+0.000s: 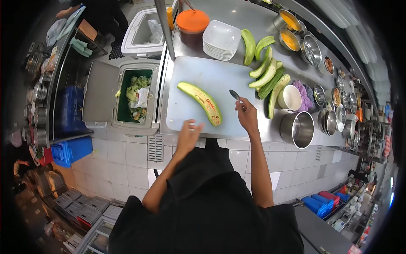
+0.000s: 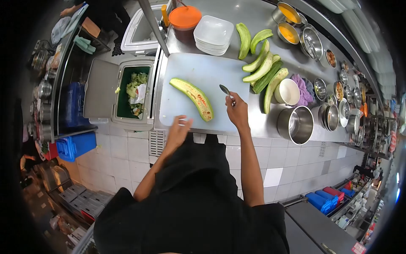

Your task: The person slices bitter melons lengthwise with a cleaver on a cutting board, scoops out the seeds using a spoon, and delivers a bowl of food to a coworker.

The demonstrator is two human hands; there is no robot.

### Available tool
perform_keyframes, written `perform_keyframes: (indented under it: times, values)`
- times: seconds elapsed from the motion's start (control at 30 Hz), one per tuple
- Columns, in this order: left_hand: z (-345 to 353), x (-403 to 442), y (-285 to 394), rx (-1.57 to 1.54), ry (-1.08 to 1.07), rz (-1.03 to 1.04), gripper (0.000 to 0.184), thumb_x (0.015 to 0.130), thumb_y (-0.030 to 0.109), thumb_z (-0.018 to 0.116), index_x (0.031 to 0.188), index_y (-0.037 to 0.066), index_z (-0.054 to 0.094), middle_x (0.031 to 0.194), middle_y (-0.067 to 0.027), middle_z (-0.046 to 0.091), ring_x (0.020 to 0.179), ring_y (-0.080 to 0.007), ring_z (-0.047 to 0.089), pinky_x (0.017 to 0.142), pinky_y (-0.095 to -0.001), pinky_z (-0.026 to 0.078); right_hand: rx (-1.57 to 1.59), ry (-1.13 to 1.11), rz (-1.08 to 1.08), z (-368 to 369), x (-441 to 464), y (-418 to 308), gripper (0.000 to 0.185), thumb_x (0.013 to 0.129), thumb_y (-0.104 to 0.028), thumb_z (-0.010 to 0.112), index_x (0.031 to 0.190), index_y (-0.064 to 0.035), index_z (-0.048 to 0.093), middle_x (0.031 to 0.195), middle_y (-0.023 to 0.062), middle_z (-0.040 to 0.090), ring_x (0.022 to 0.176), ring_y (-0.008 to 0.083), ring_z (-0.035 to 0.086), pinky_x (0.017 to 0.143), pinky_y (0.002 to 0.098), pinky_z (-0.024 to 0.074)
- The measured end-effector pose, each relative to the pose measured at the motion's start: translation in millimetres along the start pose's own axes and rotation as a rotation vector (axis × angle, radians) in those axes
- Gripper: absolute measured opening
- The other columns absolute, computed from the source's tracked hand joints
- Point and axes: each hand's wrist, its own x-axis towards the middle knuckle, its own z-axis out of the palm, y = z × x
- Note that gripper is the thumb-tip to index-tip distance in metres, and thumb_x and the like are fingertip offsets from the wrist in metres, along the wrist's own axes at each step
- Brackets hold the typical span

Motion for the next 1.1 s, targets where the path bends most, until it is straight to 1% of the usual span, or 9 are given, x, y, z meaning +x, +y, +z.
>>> perform_keyframes:
  times: [0.17, 0.2, 0.3, 0.37, 0.4, 0.53, 0.63, 0.73, 1.1]
  values:
    - [44, 21, 52, 0.492, -0.142, 0.029, 0.08, 0.074, 0.053, 0.072, 0.122, -0.006, 0.045, 0.104, -0.0199, 0.063, 0.087, -0.026, 0.065, 0.081, -0.0378, 0.051, -0.085, -0.113, -0.118, 56, 28, 34, 0.019, 0.092, -0.014, 0.049, 0.107, -0.0046, 0.055, 0.074, 0.0164, 0.067, 0.07, 0.0374, 0.066, 0.063, 0.0463, 0.051]
    - [43, 25, 52, 0.483, -0.137, 0.043, 0.08, 0.074, 0.053, 0.072, 0.122, -0.006, 0.045, 0.104, -0.0199, 0.063, 0.087, -0.026, 0.065, 0.081, -0.0378, 0.051, -0.19, -0.119, -0.071, 73, 25, 52, 0.022, 0.094, -0.017, 0.048, 0.108, -0.0022, 0.055, 0.075, 0.0176, 0.067, 0.068, 0.0308, 0.067, 0.059, 0.0397, 0.0493]
    - [38, 33, 21, 0.331, -0.193, 0.088, 0.072, 0.078, 0.048, 0.071, 0.123, -0.003, 0.046, 0.104, -0.0164, 0.063, 0.086, -0.025, 0.065, 0.079, -0.0323, 0.051, -0.181, -0.07, 0.072, 79, -10, 33, 0.023, 0.093, -0.019, 0.05, 0.107, -0.0011, 0.055, 0.074, 0.0166, 0.068, 0.062, 0.0282, 0.065, 0.057, 0.0381, 0.0482]
    - [28, 36, 1, -0.169, -0.125, 0.075, 0.072, 0.083, 0.045, 0.067, 0.128, -0.005, 0.043, 0.107, -0.0158, 0.063, 0.092, -0.0237, 0.065, 0.081, -0.038, 0.051, 0.083, -0.025, 0.118, 88, -27, 29, 0.024, 0.093, -0.018, 0.051, 0.107, -0.0004, 0.055, 0.074, 0.0136, 0.068, 0.055, 0.0231, 0.06, 0.053, 0.0366, 0.0463]
    - [20, 38, -3, -0.165, -0.134, 0.075, 0.072, 0.083, 0.045, 0.067, 0.128, -0.005, 0.043, 0.107, -0.0158, 0.063, 0.092, -0.0237, 0.065, 0.081, -0.038, 0.051, 0.084, -0.017, 0.124, 95, -32, 25, 0.024, 0.093, -0.018, 0.051, 0.107, -0.0004, 0.055, 0.074, 0.0136, 0.068, 0.055, 0.0231, 0.06, 0.053, 0.0366, 0.0463]
    - [-19, 32, 10, -0.805, -0.148, -0.291, 0.057, 0.091, 0.048, 0.055, 0.127, 0.005, 0.049, 0.102, -0.0088, 0.064, 0.085, -0.0174, 0.063, 0.076, -0.0334, 0.052, 0.172, -0.236, 0.206, 95, -35, -7, 0.023, 0.093, -0.015, 0.048, 0.111, -0.0017, 0.053, 0.074, 0.0119, 0.069, 0.052, 0.0214, 0.059, 0.052, 0.0365, 0.0463]
    - [-35, 45, 4, -0.959, -0.215, -0.345, 0.054, 0.093, 0.051, 0.05, 0.126, 0.009, 0.051, 0.102, -0.0066, 0.064, 0.08, -0.0168, 0.06, 0.076, -0.0329, 0.051, -0.311, -0.11, -0.204, 86, -10, -24, 0.019, 0.091, -0.011, 0.044, 0.108, -0.0053, 0.052, 0.071, 0.0145, 0.067, 0.063, 0.0355, 0.065, 0.057, 0.0446, 0.05]
    - [-37, 72, -9, -0.97, -0.322, -0.265, 0.052, 0.093, 0.05, 0.049, 0.127, 0.01, 0.05, 0.109, -0.0072, 0.063, 0.086, -0.0219, 0.061, 0.081, -0.0377, 0.051, -0.691, -0.122, -0.411, 85, 26, -59, 0.02, 0.087, -0.01, 0.049, 0.106, -0.0071, 0.054, 0.072, 0.0152, 0.066, 0.06, 0.0351, 0.064, 0.055, 0.0449, 0.0501]
    - [-28, 101, 27, -1.328, -0.143, -0.421, 0.058, 0.092, 0.052, 0.051, 0.13, 0.007, 0.048, 0.125, -0.0134, 0.055, 0.11, -0.0315, 0.056, 0.091, -0.0408, 0.051, -1.013, -0.355, -0.916, 114, 121, -57, 0.025, 0.08, -0.01, 0.051, 0.103, -0.016, 0.061, 0.069, 0.01, 0.065, 0.059, 0.0295, 0.064, 0.052, 0.0432, 0.0502]
